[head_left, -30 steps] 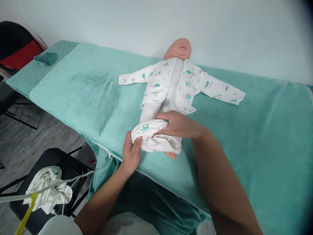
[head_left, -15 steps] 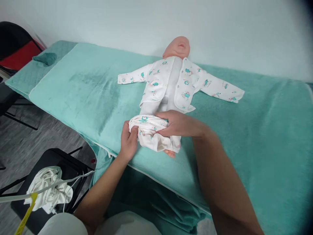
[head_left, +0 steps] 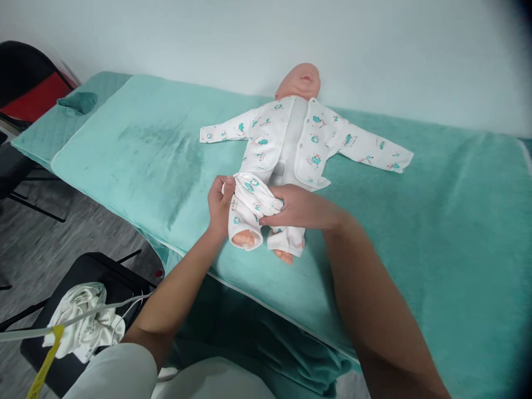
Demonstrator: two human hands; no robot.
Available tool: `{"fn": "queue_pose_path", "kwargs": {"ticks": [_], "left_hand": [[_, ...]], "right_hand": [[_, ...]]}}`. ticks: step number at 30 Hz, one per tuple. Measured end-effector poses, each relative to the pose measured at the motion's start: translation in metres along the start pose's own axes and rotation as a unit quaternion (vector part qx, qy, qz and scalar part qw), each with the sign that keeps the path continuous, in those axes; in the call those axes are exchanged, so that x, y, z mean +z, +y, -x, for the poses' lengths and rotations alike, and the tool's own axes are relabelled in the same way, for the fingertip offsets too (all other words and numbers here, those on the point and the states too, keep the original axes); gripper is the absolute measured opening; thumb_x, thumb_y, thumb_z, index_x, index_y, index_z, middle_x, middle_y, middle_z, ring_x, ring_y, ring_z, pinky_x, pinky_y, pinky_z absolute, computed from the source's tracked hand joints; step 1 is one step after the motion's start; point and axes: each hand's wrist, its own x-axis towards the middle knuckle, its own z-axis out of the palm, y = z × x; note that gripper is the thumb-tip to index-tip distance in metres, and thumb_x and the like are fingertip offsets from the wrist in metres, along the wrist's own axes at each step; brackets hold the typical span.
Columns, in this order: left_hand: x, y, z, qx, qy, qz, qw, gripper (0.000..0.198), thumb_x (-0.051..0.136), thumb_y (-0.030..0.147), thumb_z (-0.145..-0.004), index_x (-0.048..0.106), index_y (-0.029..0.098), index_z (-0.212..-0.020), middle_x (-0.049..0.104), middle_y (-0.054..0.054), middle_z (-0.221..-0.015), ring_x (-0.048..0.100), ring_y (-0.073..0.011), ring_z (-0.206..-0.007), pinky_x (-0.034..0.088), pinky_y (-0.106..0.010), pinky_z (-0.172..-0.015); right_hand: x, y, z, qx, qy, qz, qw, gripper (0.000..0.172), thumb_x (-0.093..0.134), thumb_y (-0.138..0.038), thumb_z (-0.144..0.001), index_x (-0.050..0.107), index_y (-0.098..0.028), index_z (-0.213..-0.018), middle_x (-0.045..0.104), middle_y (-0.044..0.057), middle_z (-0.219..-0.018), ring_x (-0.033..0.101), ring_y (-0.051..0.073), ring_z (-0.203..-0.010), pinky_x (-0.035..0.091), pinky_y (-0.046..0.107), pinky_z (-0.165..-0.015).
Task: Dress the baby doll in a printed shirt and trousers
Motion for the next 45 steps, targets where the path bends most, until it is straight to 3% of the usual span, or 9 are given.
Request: {"fn": "queue_pose_path", "kwargs": {"ticks": [9,17,25,28,32,35,38,42,45], "left_hand": [[0.012,0.001,-0.036,-0.012,-0.050,0.047,0.998,0.067,0.067,0.077,-0.085,0.036,0.022,-0.065,0.028,0.005,-0.062,0.028,-0.0094,-0.059,0.027,-0.027,-0.055],[0.008,-0.003,-0.035,-0.036,-0.049,0.062,0.996,0.065,0.070,0.078,-0.082,0.044,0.020,-0.067,0.038,0.004,-0.066,0.036,-0.0102,-0.064,0.033,-0.026,-0.061],[0.008,0.000,-0.029,0.018,-0.005,-0.002,1.000,0.058,0.062,0.075,-0.090,0.054,0.020,-0.076,0.050,0.002,-0.074,0.044,-0.0124,-0.071,0.038,-0.027,-0.068],[0.004,-0.001,-0.020,0.034,0.062,-0.031,0.997,0.052,0.061,0.072,-0.094,0.057,0.020,-0.087,0.056,0.001,-0.082,0.049,-0.0125,-0.077,0.042,-0.027,-0.075],[-0.011,0.000,0.002,0.016,0.122,-0.037,0.992,0.046,0.066,0.064,-0.094,0.056,0.020,-0.091,0.056,0.003,-0.080,0.053,-0.0113,-0.076,0.044,-0.026,-0.078],[-0.027,0.001,0.025,0.002,0.084,-0.065,0.994,0.042,0.063,0.061,-0.098,0.057,0.020,-0.090,0.056,0.004,-0.075,0.054,-0.0109,-0.072,0.045,-0.025,-0.075],[-0.044,-0.001,0.045,-0.008,0.011,-0.124,0.992,0.041,0.062,0.062,-0.098,0.060,0.021,-0.092,0.059,0.003,-0.074,0.054,-0.0113,-0.071,0.044,-0.025,-0.070],[-0.056,-0.007,0.060,-0.016,-0.086,-0.168,0.982,0.037,0.069,0.058,-0.095,0.064,0.022,-0.104,0.063,0.002,-0.078,0.056,-0.0118,-0.068,0.043,-0.025,-0.064],[-0.057,-0.011,0.063,-0.008,-0.111,-0.181,0.977,0.034,0.068,0.054,-0.096,0.064,0.023,-0.110,0.067,0.001,-0.081,0.059,-0.0123,-0.070,0.045,-0.025,-0.065]], "right_hand": [[0.003,0.004,-0.002,-0.028,0.084,-0.035,0.995,0.039,0.075,-0.047,-0.083,0.069,-0.018,-0.108,0.072,0.002,-0.102,0.064,0.022,-0.093,0.046,0.029,-0.079],[0.007,0.004,-0.008,0.013,0.216,-0.071,0.974,0.031,0.065,-0.036,-0.078,0.069,-0.017,-0.101,0.072,0.003,-0.101,0.063,0.022,-0.094,0.044,0.030,-0.081],[0.014,0.005,-0.015,0.045,0.296,-0.042,0.953,0.019,0.059,-0.035,-0.079,0.056,-0.019,-0.089,0.066,0.003,-0.091,0.057,0.021,-0.089,0.042,0.030,-0.077],[0.013,0.006,-0.014,0.037,0.282,-0.056,0.957,0.022,0.060,-0.036,-0.081,0.058,-0.019,-0.094,0.066,0.004,-0.096,0.059,0.023,-0.094,0.043,0.031,-0.081],[0.007,0.006,-0.008,-0.027,0.193,-0.100,0.976,0.039,0.067,-0.042,-0.086,0.063,-0.018,-0.116,0.069,0.006,-0.120,0.062,0.026,-0.113,0.047,0.036,-0.099],[0.003,0.005,-0.002,-0.050,0.110,-0.100,0.988,0.064,0.078,-0.051,-0.084,0.060,-0.020,-0.136,0.064,0.007,-0.140,0.060,0.029,-0.128,0.047,0.039,-0.108],[0.004,0.002,-0.001,-0.038,0.076,-0.050,0.995,0.076,0.084,-0.040,-0.081,0.054,-0.026,-0.149,0.062,0.004,-0.148,0.060,0.030,-0.132,0.048,0.040,-0.109],[0.010,0.001,-0.003,-0.028,0.087,0.018,0.996,0.065,0.077,-0.031,-0.086,0.056,-0.029,-0.148,0.069,0.003,-0.137,0.067,0.031,-0.120,0.051,0.039,-0.097],[0.013,0.003,-0.005,-0.056,0.105,0.015,0.993,0.051,0.070,-0.027,-0.088,0.062,-0.028,-0.138,0.072,0.003,-0.128,0.069,0.029,-0.111,0.051,0.035,-0.090]]}}
